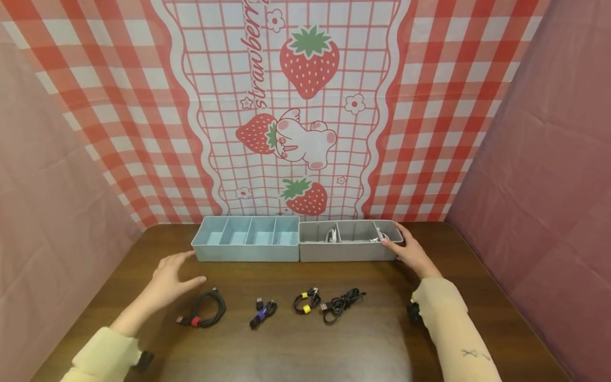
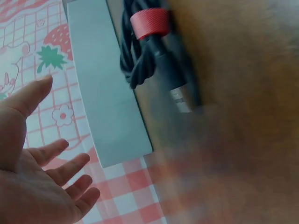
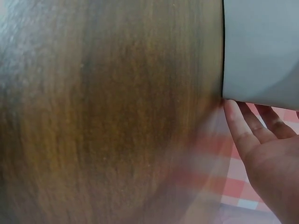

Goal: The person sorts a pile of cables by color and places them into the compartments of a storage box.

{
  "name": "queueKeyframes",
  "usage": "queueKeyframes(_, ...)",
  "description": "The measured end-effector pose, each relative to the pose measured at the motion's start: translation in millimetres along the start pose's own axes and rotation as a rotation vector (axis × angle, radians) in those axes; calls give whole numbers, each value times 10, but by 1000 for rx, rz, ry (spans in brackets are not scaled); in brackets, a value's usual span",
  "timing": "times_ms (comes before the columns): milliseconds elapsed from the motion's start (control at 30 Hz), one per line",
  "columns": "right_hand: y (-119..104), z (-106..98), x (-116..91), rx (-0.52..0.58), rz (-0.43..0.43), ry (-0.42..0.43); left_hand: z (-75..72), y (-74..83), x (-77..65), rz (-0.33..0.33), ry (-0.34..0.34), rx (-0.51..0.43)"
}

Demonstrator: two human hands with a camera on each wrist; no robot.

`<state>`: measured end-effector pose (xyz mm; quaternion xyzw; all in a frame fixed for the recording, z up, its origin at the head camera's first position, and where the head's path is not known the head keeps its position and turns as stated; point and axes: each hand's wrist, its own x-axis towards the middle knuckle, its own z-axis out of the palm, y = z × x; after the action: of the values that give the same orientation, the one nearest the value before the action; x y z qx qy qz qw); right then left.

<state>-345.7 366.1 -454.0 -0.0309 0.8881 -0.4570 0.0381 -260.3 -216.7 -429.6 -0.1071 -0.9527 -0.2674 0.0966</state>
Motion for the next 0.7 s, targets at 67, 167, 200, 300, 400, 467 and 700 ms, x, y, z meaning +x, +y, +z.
queueKeyframes(67,6,-6,7,-1,-2,6,33,2,-48,21,4,4)
queueKeyframes(167,3,-9,11,-1,-5,11,84,2,-118,35,3,-2)
queueKeyframes(200,2,-9,15,-1,-7,12,100,5,-143,38,2,-7)
queueKeyframes(300,-9,-2,14,12,-3,10,150,7,-218,43,-16,-16)
queueKeyframes(400,-15,3,16,28,2,7,198,8,-290,50,-42,-17)
queueKeyframes(467,-17,6,16,35,2,6,227,2,-336,46,-66,-18)
queueKeyframes(700,-21,10,-2,42,-4,6,277,-21,-432,56,-163,21)
